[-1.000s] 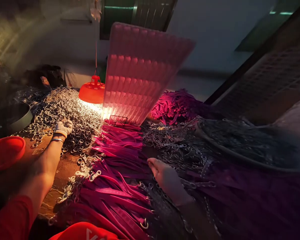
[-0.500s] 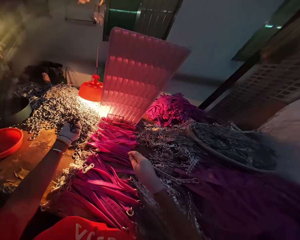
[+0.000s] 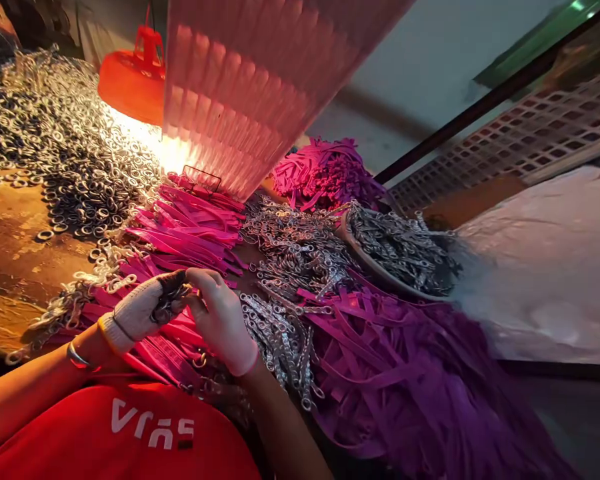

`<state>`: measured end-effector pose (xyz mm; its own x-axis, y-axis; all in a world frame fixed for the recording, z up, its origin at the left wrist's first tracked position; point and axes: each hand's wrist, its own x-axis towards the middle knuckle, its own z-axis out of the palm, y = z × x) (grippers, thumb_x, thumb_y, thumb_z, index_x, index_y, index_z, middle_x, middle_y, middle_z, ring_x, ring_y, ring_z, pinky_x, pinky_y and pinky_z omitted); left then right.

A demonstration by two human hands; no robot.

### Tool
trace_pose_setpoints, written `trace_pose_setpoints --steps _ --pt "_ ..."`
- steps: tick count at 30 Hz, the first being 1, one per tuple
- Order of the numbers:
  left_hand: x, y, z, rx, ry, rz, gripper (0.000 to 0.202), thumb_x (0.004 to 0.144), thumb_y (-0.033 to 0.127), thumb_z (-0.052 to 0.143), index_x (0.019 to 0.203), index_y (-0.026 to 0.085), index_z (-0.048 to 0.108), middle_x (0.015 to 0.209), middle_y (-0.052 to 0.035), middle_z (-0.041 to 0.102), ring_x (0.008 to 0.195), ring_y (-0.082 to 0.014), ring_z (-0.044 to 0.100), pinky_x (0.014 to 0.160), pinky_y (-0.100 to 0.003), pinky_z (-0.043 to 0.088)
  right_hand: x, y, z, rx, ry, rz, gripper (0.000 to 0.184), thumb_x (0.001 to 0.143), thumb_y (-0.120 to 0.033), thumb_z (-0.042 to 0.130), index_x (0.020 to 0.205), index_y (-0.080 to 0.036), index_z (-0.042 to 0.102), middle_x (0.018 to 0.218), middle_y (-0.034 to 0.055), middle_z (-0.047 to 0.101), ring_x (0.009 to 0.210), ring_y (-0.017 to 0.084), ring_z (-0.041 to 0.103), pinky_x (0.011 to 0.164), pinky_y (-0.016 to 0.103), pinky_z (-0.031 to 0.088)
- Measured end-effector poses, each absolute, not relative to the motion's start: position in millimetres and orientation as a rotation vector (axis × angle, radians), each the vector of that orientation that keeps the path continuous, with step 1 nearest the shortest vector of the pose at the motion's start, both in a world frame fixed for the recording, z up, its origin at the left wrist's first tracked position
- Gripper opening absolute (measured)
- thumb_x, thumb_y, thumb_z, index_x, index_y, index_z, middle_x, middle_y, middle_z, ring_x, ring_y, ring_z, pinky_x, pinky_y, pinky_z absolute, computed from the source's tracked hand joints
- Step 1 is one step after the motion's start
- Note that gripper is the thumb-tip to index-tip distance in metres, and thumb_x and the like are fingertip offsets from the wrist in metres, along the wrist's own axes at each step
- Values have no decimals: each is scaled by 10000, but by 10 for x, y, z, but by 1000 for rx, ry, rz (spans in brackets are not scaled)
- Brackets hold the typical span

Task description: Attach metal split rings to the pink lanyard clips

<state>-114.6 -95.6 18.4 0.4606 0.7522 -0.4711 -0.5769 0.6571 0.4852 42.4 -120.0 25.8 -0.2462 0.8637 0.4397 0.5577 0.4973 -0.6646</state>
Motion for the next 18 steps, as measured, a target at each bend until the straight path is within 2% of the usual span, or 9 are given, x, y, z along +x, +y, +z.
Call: trace_pose_setpoints --steps 2,4,8,11,13,16,18 --pt "-1079 -957 141 256 714 770 230 939 146 518 721 129 588 519 28 466 353 -45 388 306 -117 262 474 -1229 254 -1122 -2036 465 391 904 -96 531 1221 -276 670 1131 63 712 1036 190 669 909 313 541" --pt "-1046 -956 125 242 707 708 238 918 113 483 703 125 584 499 22 453 342 -50 370 294 -120 235 504 -1260 282 -1138 -1989 527 315 916 -129 539 1136 -275 711 1063 50 728 967 186 675 863 307 540" --pt "-1079 -933 111 179 599 563 166 914 220 532 869 117 654 637 -39 594 413 -100 512 272 -135 234 558 -1283 404 -1367 -1514 868 150 857 -242 669 992 -239 734 933 9 712 816 159 637 735 267 514" --pt "-1118 -921 72 203 622 555 186 892 306 621 943 135 671 740 -55 665 457 -119 583 271 -143 256 618 -1247 463 -1455 -1292 1113 198 817 -282 699 1004 -221 727 822 -31 639 652 107 527 598 234 431" --pt "-1131 -925 42 277 675 571 171 858 286 669 918 127 682 690 -39 647 429 -95 550 279 -135 240 646 -1214 458 -1466 -1255 1194 226 819 -295 692 1028 -215 719 772 -50 587 595 85 463 558 230 385" --pt "-1139 -943 10 365 706 545 167 830 274 692 836 107 683 603 -14 585 378 -52 446 292 -130 219 638 -1175 406 -1454 -1226 1218 238 813 -296 693 1035 -210 709 720 -64 531 572 81 440 532 232 355" --pt "-1143 -957 -6 357 703 529 167 805 264 696 848 103 691 623 -19 592 397 -55 456 303 -135 236 602 -1162 368 -1430 -1171 1223 249 815 -302 693 1048 -214 699 688 -74 495 564 84 437 519 233 345"
